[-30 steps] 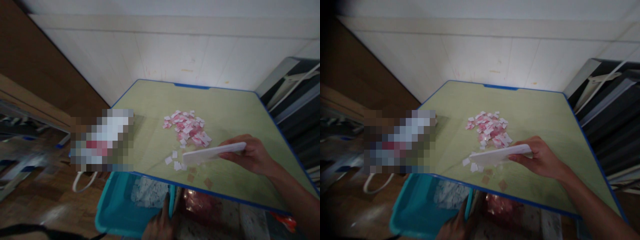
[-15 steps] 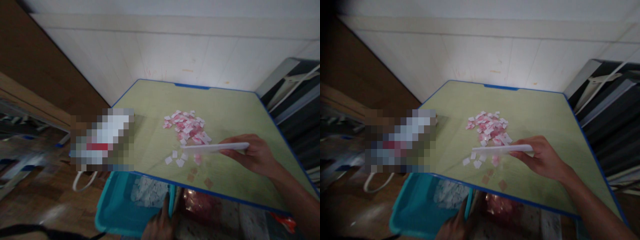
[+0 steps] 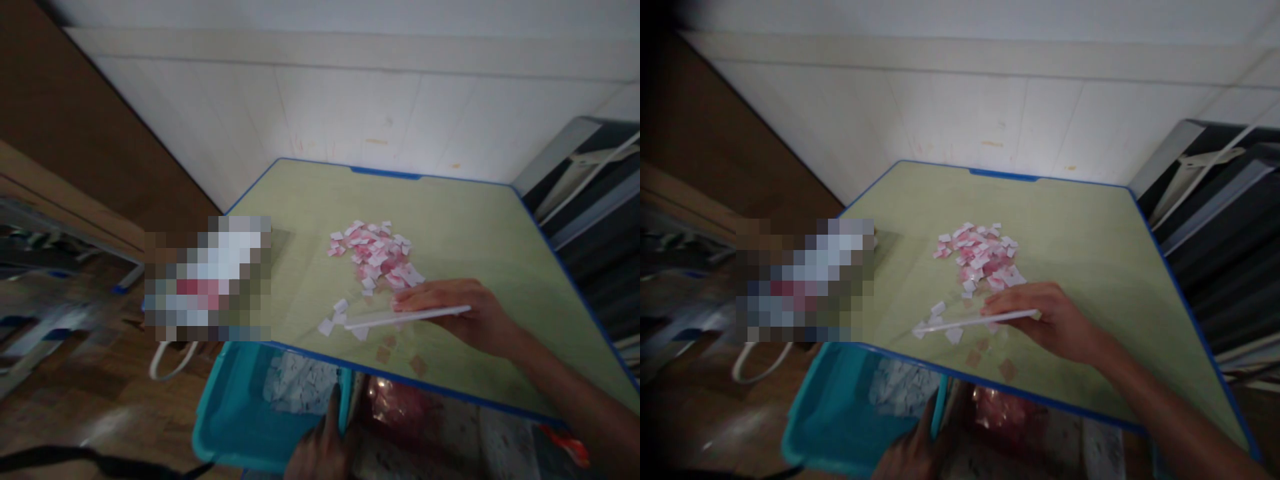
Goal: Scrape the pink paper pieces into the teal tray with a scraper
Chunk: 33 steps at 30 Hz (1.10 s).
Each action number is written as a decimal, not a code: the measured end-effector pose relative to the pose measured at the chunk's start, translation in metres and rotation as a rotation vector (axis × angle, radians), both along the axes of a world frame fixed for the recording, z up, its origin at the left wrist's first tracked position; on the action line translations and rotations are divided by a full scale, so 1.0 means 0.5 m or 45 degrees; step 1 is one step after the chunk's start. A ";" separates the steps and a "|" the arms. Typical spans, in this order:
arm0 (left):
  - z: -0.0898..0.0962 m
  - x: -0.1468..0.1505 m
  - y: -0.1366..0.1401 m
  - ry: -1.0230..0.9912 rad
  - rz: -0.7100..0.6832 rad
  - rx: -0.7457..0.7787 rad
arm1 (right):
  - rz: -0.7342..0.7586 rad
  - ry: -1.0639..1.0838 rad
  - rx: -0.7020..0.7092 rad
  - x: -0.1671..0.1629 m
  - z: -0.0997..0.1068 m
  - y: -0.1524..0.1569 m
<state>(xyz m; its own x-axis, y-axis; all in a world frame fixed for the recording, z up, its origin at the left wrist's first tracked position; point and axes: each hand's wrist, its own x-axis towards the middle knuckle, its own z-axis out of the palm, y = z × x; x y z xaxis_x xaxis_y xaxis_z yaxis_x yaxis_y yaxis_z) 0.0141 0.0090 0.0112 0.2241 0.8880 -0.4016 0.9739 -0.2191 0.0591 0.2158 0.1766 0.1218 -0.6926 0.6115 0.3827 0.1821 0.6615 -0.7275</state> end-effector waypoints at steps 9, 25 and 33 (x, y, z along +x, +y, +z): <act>-0.001 0.000 -0.001 -0.034 0.024 -0.074 | 0.142 -0.061 -0.029 0.008 0.003 -0.003; -0.007 -0.005 -0.001 -0.103 -0.033 -0.104 | -0.514 -0.324 0.305 -0.008 0.022 -0.090; -0.003 -0.001 0.003 -0.090 -0.020 -0.118 | -1.048 -0.214 0.339 -0.007 0.030 -0.152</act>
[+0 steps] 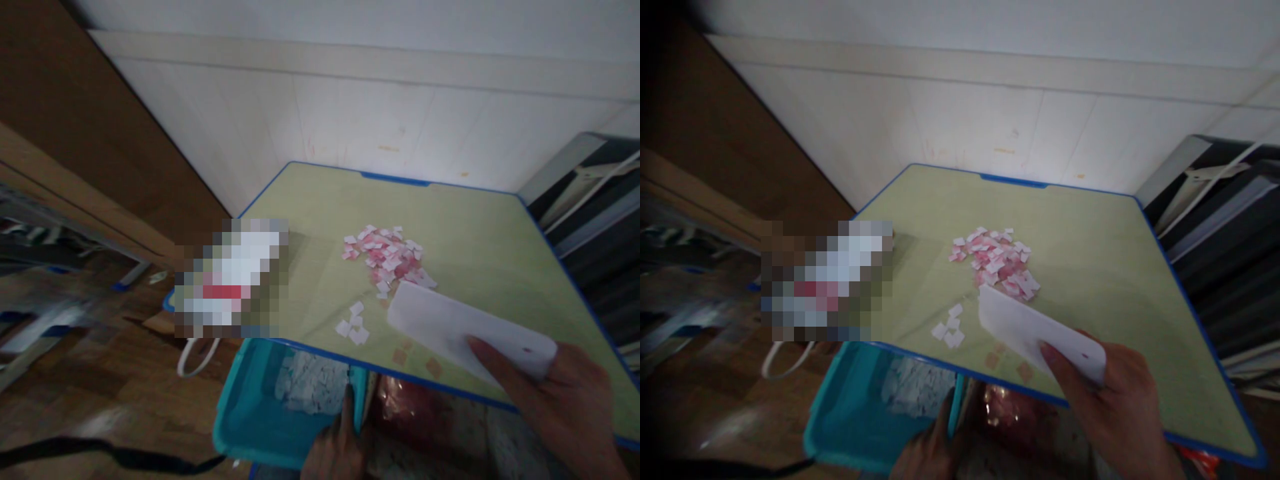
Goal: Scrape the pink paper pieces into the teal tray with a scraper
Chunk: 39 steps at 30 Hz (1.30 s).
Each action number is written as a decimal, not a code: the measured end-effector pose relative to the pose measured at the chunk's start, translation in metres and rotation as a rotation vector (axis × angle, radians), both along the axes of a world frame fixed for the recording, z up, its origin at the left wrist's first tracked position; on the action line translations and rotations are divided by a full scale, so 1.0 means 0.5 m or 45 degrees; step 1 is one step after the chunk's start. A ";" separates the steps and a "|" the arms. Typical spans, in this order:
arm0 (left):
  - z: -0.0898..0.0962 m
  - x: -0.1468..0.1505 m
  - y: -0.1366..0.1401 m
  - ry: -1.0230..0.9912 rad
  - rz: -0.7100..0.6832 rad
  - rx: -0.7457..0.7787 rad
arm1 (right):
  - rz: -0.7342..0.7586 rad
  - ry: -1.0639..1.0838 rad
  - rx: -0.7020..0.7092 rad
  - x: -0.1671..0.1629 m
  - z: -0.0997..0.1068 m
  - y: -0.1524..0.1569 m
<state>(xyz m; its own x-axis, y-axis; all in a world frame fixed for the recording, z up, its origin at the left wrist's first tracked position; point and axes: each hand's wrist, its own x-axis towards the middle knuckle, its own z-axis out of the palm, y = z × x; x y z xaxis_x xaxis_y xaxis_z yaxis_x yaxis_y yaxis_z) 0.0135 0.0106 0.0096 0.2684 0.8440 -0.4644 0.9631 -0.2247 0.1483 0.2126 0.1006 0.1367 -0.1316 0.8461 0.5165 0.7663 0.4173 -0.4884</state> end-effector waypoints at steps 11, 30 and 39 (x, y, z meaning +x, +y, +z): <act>0.004 -0.009 0.008 -0.080 -0.023 -0.115 | -0.363 0.205 -0.337 -0.125 -0.033 -0.079; -0.005 -0.012 0.001 -0.127 -0.040 -0.055 | -0.186 0.246 -0.242 -0.157 -0.049 -0.055; -0.024 0.003 -0.005 -0.008 0.021 -0.017 | 0.170 0.398 -0.213 -0.191 -0.079 -0.073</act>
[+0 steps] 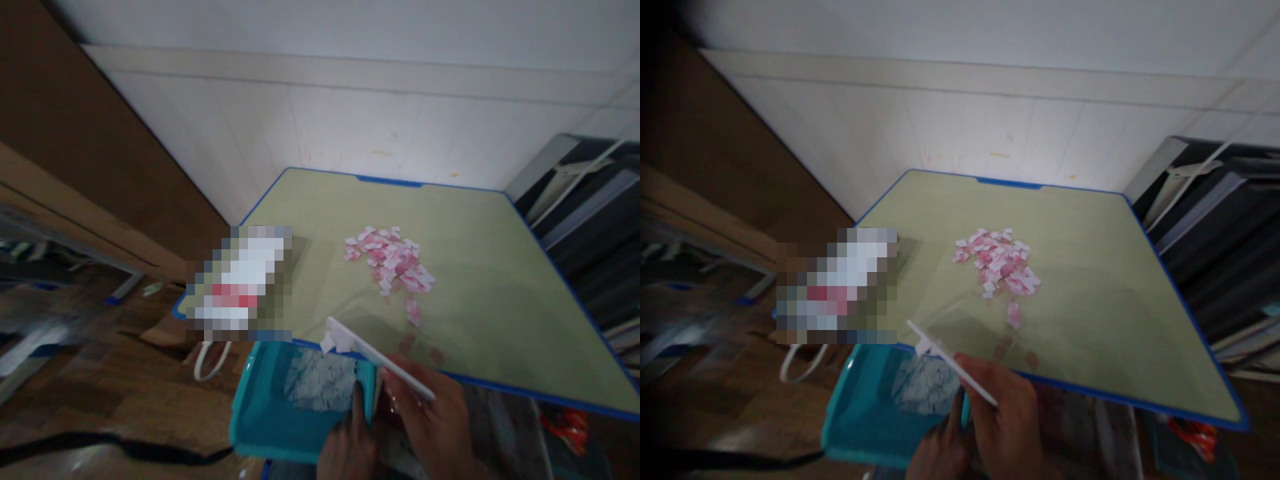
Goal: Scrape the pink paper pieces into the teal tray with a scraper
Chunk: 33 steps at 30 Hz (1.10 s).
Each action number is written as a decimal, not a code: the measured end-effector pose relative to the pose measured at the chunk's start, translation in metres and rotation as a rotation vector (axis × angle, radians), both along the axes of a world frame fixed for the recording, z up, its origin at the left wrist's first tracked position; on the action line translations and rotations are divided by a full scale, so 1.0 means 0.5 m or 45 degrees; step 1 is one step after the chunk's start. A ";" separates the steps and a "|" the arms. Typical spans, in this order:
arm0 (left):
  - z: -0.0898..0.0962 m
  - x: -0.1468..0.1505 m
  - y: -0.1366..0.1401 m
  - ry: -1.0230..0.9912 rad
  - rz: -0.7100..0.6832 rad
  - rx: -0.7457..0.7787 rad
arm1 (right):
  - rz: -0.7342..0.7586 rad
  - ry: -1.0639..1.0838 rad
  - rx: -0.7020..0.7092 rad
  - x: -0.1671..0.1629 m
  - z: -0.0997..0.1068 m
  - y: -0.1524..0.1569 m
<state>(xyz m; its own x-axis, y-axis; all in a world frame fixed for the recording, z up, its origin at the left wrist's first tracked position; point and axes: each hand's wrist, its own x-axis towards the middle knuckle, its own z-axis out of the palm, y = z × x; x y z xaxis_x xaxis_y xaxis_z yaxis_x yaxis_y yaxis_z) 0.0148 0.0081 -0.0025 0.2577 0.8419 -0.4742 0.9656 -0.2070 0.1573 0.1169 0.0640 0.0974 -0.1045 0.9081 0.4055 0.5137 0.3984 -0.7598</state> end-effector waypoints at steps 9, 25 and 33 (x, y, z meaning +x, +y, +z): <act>0.006 -0.008 0.003 -0.096 -0.021 -0.021 | 0.294 0.062 0.002 0.029 0.023 0.006; 0.054 -0.003 0.023 0.027 -0.004 -0.152 | 0.210 0.005 -0.498 0.297 0.053 0.266; 0.030 -0.003 0.018 0.066 -0.009 -0.150 | 0.185 -0.049 -0.580 0.342 0.060 0.242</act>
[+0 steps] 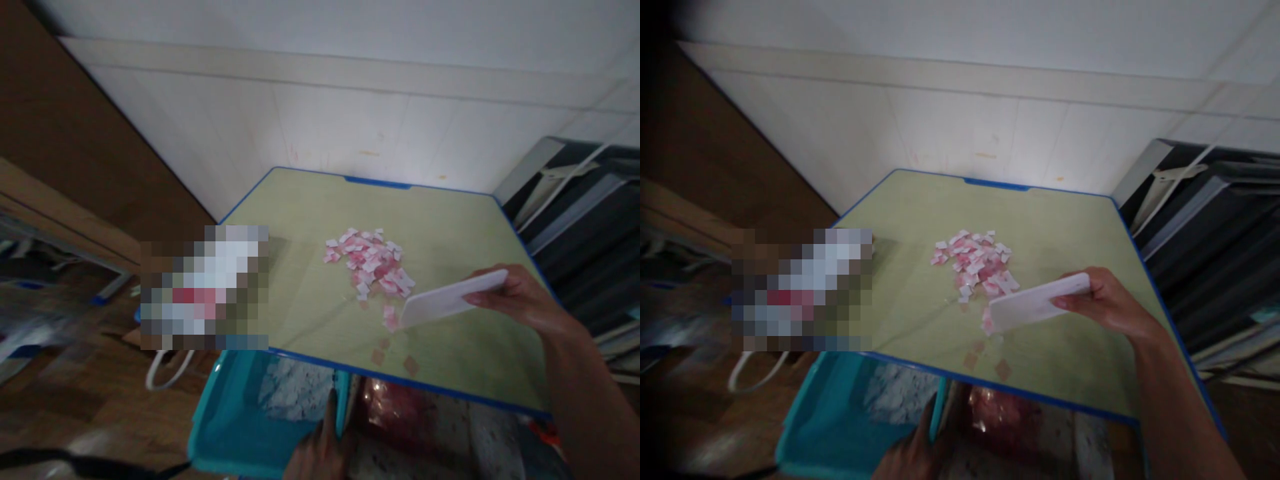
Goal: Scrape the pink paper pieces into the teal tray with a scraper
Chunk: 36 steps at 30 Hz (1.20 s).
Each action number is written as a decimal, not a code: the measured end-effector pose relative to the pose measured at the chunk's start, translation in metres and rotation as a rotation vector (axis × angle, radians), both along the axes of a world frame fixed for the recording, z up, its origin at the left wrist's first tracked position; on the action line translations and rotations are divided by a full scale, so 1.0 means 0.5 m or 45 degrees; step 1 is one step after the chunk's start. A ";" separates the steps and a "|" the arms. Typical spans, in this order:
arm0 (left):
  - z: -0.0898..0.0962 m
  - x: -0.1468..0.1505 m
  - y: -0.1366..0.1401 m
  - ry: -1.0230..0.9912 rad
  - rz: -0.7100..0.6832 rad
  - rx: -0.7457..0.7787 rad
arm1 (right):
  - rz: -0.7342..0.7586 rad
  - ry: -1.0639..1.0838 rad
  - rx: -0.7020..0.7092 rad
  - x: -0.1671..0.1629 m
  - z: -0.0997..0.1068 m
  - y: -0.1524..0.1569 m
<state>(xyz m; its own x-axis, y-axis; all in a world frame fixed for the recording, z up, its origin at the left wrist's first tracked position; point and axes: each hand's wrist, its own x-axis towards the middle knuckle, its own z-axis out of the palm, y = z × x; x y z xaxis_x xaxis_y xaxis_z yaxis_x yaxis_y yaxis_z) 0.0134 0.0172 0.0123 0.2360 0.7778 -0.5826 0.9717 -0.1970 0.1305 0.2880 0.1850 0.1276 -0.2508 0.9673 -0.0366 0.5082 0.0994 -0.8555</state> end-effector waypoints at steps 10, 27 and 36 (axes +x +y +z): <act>0.008 0.002 0.002 0.001 0.048 -0.031 | 0.007 0.145 -0.097 -0.004 0.005 0.007; -0.003 -0.002 0.000 0.014 0.022 -0.067 | -0.021 0.180 -0.115 -0.013 -0.013 0.017; 0.008 0.003 0.001 0.024 0.046 -0.032 | 0.045 0.206 -0.178 -0.010 -0.006 0.013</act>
